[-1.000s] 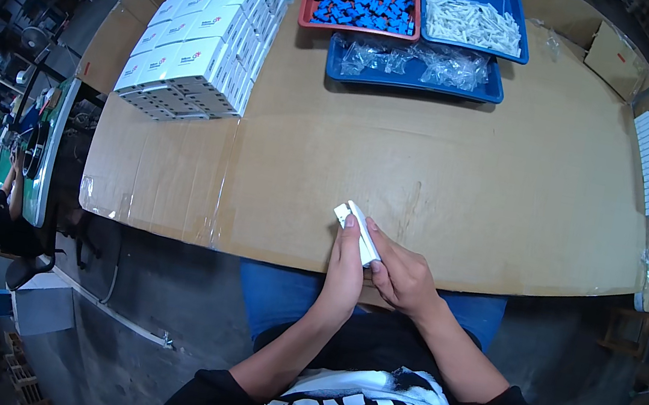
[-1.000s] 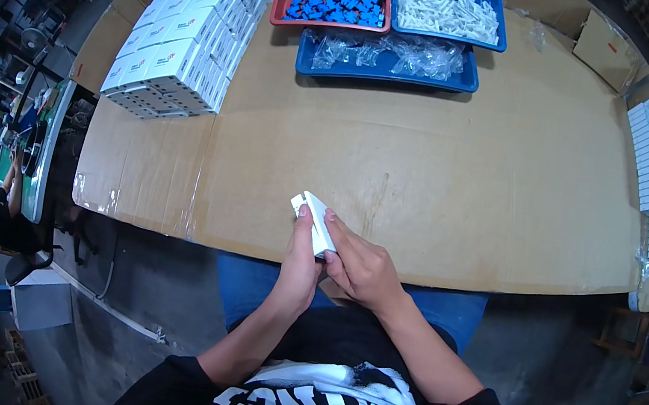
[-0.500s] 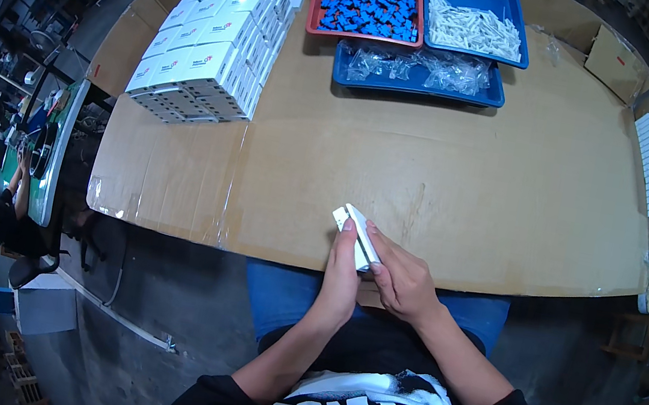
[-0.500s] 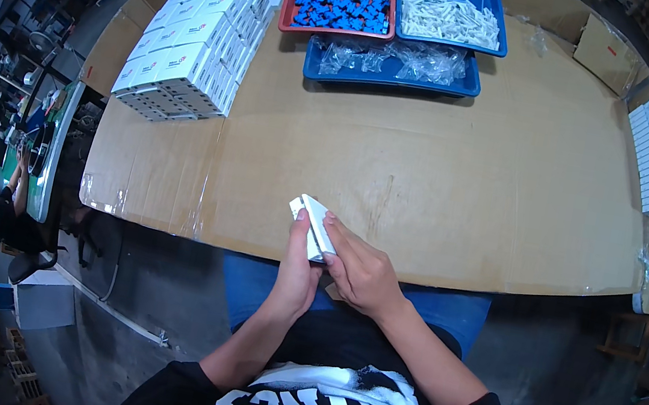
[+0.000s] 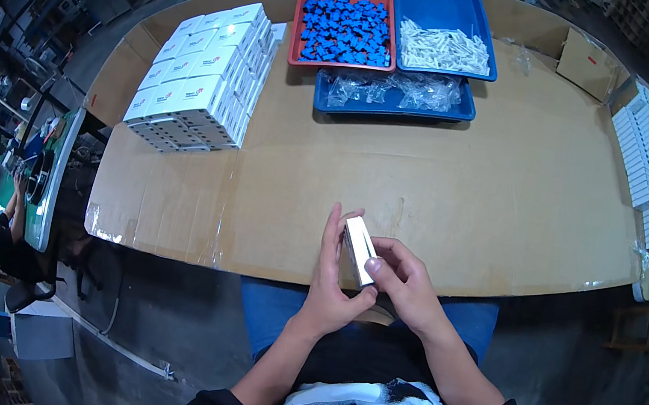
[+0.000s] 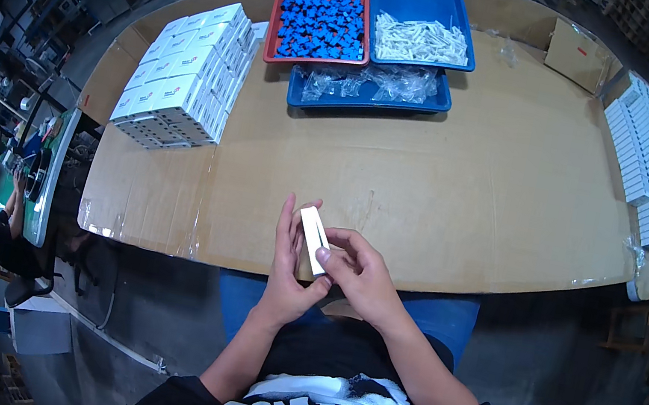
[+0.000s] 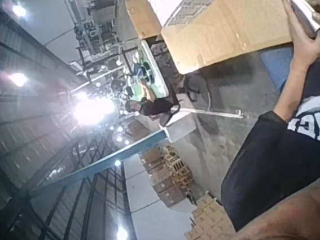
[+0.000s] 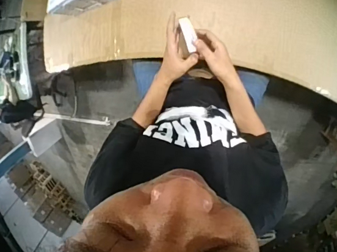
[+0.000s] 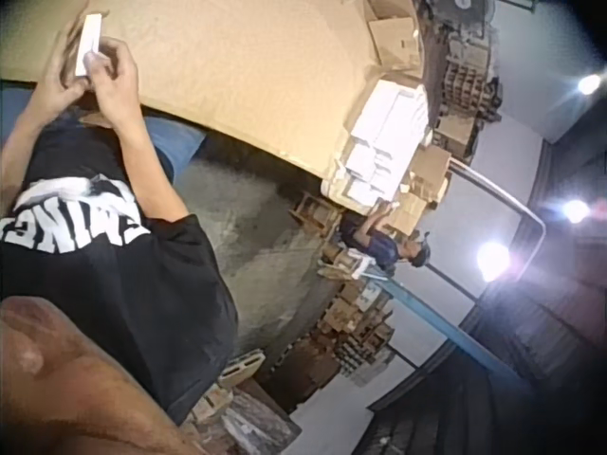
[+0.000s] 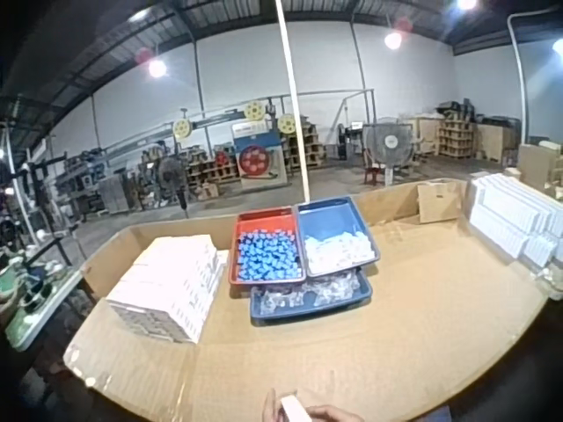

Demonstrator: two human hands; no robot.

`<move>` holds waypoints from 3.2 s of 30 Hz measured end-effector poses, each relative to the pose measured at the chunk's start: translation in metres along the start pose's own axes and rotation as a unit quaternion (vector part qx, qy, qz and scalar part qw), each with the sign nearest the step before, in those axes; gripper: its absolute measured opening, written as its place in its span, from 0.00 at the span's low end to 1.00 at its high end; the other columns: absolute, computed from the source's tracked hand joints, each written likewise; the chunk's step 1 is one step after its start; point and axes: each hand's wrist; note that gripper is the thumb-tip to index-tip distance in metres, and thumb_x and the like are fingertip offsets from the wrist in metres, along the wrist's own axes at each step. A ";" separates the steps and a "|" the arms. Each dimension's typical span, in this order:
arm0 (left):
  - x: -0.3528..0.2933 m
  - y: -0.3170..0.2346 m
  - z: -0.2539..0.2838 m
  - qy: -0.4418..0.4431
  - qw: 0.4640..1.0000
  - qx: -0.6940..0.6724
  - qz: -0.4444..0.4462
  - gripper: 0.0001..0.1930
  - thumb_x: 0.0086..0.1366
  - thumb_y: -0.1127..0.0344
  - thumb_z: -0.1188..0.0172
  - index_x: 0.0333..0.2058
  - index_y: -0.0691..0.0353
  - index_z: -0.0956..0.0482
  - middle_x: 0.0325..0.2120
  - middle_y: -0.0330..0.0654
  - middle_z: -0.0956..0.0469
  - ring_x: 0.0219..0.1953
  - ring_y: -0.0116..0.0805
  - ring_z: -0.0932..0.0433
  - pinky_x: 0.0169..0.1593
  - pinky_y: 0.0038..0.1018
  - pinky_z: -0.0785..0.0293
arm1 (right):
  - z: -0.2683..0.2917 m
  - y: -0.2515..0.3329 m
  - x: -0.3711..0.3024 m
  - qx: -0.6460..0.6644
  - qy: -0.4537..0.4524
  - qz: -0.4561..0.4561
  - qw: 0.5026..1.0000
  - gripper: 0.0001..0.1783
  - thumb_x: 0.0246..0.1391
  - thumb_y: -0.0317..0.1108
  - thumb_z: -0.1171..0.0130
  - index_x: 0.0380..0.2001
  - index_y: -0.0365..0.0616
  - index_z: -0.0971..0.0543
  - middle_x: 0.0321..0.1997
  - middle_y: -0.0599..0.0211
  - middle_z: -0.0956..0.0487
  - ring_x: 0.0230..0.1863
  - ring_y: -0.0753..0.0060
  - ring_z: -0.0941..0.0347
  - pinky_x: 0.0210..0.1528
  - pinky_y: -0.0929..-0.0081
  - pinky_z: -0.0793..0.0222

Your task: Packing electronic or industrial components into white boxes and placing them in stacks.

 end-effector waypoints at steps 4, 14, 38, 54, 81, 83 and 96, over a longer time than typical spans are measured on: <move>-0.004 -0.001 -0.005 -0.072 0.989 -0.128 0.030 0.51 0.68 0.47 0.39 0.78 0.58 0.61 0.72 0.56 0.42 0.72 0.48 0.39 0.75 0.41 0.45 | -0.006 -0.013 -0.004 0.005 -0.008 0.118 0.993 0.28 0.66 0.34 0.35 0.65 0.37 0.29 0.66 0.55 0.26 0.67 0.65 0.29 0.68 0.66 0.32; -0.015 -0.029 -0.021 -0.159 0.964 -0.202 0.074 0.41 0.78 0.34 0.62 0.76 0.59 0.49 0.69 0.54 0.38 0.71 0.44 0.38 0.73 0.38 0.43 | -0.046 -0.005 -0.026 -0.183 -0.037 0.254 0.949 0.29 0.65 0.28 0.39 0.68 0.36 0.29 0.76 0.46 0.34 0.77 0.52 0.38 0.77 0.62 0.44; 0.002 0.003 -0.023 -0.190 0.962 -0.191 0.037 0.45 0.77 0.33 0.59 0.74 0.69 0.48 0.68 0.57 0.35 0.71 0.44 0.36 0.74 0.38 0.45 | -0.046 -0.028 0.006 -0.234 -0.093 0.306 0.918 0.23 0.70 0.25 0.47 0.65 0.28 0.27 0.70 0.34 0.29 0.71 0.42 0.30 0.69 0.61 0.32; 0.003 0.011 -0.013 -0.205 0.965 -0.164 0.020 0.49 0.74 0.27 0.59 0.74 0.67 0.49 0.69 0.56 0.36 0.70 0.44 0.36 0.73 0.38 0.44 | -0.042 -0.032 0.017 -0.005 -0.017 0.242 0.970 0.27 0.76 0.41 0.51 0.67 0.31 0.29 0.76 0.42 0.35 0.78 0.51 0.41 0.76 0.59 0.42; 0.004 0.031 -0.004 -0.236 0.963 0.051 -0.123 0.44 0.69 0.35 0.57 0.59 0.79 0.31 0.53 0.62 0.29 0.54 0.51 0.24 0.58 0.42 0.27 | -0.055 -0.016 0.009 -0.034 -0.059 0.062 0.996 0.27 0.74 0.33 0.47 0.71 0.32 0.32 0.67 0.52 0.23 0.65 0.68 0.27 0.67 0.72 0.33; 0.004 0.033 -0.004 -0.245 0.960 0.036 -0.133 0.42 0.69 0.36 0.55 0.58 0.79 0.30 0.52 0.62 0.28 0.51 0.50 0.23 0.54 0.40 0.25 | -0.055 -0.019 0.007 -0.039 -0.054 0.074 0.995 0.27 0.74 0.33 0.47 0.71 0.32 0.32 0.67 0.52 0.23 0.65 0.68 0.27 0.66 0.72 0.33; 0.004 0.040 -0.001 -0.232 0.963 0.012 -0.134 0.45 0.68 0.34 0.51 0.62 0.78 0.34 0.56 0.62 0.30 0.55 0.49 0.24 0.54 0.39 0.24 | -0.052 -0.014 0.014 -0.074 -0.044 0.087 0.992 0.28 0.75 0.40 0.49 0.71 0.34 0.31 0.66 0.53 0.24 0.63 0.67 0.26 0.66 0.70 0.32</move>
Point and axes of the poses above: each hand's wrist, its own x-axis towards the middle knuckle, its own z-axis out of the back of the hand, y = z × x
